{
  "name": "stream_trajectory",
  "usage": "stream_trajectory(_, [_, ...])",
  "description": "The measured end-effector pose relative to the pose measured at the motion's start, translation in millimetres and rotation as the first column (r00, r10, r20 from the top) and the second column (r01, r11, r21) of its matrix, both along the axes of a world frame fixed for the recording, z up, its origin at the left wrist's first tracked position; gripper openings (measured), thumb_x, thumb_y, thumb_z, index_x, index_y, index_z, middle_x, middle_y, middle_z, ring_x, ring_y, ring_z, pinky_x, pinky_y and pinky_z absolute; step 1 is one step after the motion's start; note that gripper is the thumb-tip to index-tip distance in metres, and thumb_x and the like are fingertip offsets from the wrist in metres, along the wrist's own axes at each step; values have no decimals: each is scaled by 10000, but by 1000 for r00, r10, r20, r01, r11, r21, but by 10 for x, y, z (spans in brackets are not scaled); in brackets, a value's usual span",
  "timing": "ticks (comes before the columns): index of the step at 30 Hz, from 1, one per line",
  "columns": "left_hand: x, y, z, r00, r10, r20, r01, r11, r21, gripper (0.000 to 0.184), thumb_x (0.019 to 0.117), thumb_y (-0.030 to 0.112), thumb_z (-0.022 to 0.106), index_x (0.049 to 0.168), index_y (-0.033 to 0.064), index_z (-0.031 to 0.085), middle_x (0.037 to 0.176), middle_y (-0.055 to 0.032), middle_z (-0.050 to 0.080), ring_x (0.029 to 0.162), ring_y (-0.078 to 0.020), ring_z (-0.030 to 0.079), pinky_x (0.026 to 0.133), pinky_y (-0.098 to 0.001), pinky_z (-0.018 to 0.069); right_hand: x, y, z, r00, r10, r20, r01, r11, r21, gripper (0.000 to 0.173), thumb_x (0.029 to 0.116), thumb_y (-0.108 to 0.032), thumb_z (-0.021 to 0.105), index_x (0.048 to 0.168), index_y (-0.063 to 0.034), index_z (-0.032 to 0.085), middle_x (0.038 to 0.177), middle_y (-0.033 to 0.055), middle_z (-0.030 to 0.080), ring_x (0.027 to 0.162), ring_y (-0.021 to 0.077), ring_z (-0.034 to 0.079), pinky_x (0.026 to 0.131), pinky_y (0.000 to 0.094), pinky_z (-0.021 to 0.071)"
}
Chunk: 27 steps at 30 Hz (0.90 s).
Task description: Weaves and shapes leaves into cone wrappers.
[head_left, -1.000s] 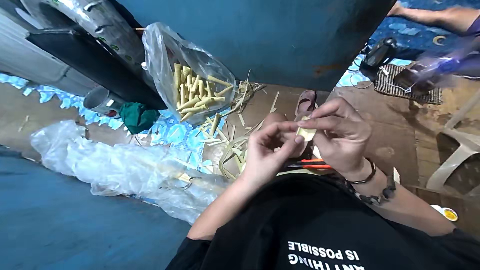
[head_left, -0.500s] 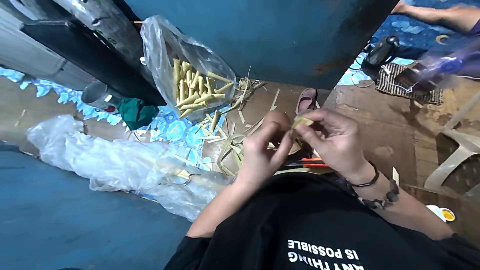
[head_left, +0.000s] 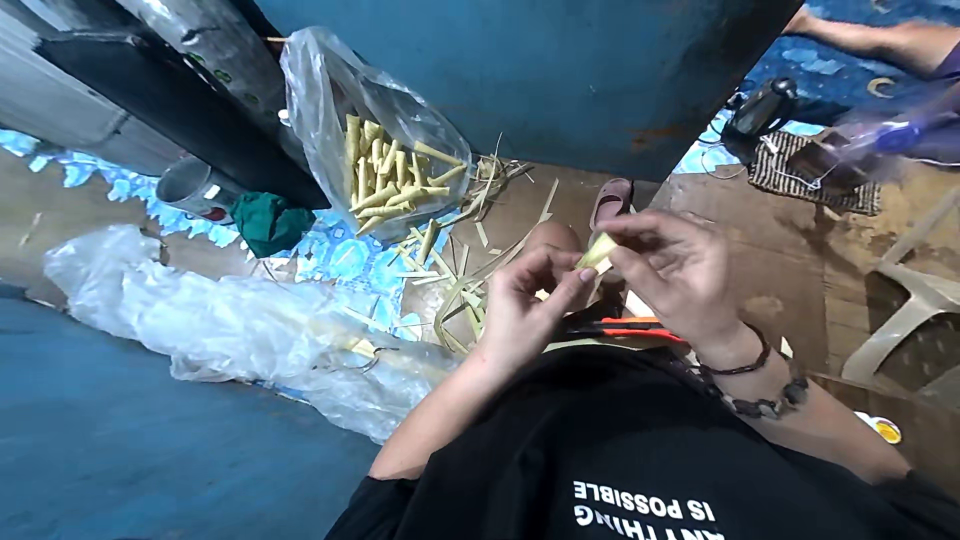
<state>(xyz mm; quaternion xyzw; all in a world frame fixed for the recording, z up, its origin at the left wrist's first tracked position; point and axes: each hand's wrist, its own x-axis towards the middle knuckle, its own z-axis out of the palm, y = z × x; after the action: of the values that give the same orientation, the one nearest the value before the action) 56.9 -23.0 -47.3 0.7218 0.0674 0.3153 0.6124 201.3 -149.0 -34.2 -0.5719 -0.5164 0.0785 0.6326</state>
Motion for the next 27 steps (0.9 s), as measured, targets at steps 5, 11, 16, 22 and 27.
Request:
stream_trajectory(5, [42,17,-45,1000,19,22,-20,999,48,98,939,51,702,1015,-2,671,808,-18,688,669,-65,653,639,-243,585,-14,5,-4,994,-82,71,86,995,-52,113,972,-90,658,948,9,706,869,-5,683,763,-10,637,689,150,556])
stream_trajectory(11, [184,30,-127,962,208,177,-269,833,484,125,921,-41,671,1034,-49,721,891,-105,611,783,-119,600,713,-225,539,-34,76,-149,869,5,-494,-71,991,-115,96,1022,-44,589,1049,-48,681,879,28,741,735,120,739,696,297,654])
stream_trajectory(16, [229,67,-321,974,197,115,-222,705,673,222,961,-19,630,1153,1,738,1104,-201,669,991,-248,685,863,-340,595,38,80,-144,889,-71,-451,-9,985,-173,65,973,-86,689,1030,-56,680,882,21,733,735,117,730,701,292,649])
stream_trajectory(22, [208,111,-161,991,91,-97,-99,992,-80,132,1014,100,622,948,6,688,777,-35,705,634,-102,686,613,-295,624,-27,107,-133,972,-193,135,194,981,9,96,966,-14,661,1029,53,687,916,67,732,786,76,715,725,228,625])
stream_trajectory(27, [67,97,8,999,-3,-41,-6,975,-221,152,1018,125,574,967,65,703,746,47,646,621,-16,587,591,-200,515,95,48,-188,621,-169,765,40,982,184,164,967,-3,636,1102,38,720,1119,228,721,1116,299,700,983,363,564])
